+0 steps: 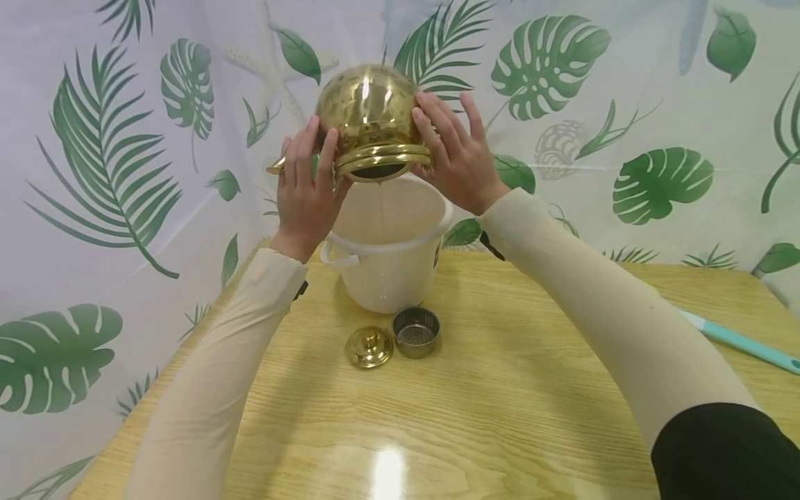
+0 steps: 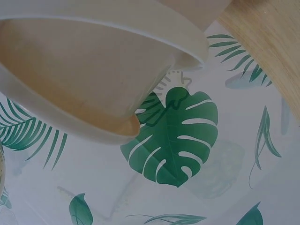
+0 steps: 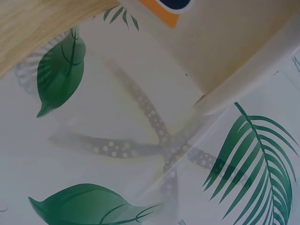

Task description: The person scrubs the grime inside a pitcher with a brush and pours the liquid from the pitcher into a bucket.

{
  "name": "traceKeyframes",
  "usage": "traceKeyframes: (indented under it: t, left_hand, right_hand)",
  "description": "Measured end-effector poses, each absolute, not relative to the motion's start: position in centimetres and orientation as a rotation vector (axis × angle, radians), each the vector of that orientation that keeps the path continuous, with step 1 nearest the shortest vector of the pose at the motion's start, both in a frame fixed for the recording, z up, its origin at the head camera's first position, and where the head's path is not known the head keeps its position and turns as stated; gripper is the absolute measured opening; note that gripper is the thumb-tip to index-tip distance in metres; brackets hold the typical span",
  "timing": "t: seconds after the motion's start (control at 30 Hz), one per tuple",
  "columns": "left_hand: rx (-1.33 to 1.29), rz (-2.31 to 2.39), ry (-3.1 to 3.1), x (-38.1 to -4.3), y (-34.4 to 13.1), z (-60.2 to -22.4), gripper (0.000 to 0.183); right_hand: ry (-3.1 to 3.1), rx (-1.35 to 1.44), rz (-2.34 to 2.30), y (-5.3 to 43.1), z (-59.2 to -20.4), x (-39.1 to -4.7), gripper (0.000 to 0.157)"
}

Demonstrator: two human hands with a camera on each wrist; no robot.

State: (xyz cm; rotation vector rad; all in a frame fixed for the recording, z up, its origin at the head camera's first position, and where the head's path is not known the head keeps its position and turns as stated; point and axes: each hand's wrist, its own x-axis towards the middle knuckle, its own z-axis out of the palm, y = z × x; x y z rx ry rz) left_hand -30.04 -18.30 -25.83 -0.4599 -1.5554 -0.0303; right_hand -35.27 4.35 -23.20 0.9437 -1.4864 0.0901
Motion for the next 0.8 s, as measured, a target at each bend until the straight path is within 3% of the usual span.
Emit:
traceKeyframes:
  t: [0.8]
  left_hand:
    - [-0.484,-0.029,-1.555,-30.5,-18.4,-27.2,0.050]
  right_hand:
    - [-1.475,0.935,0.113,4.4,-24.8,-35.5,0.059]
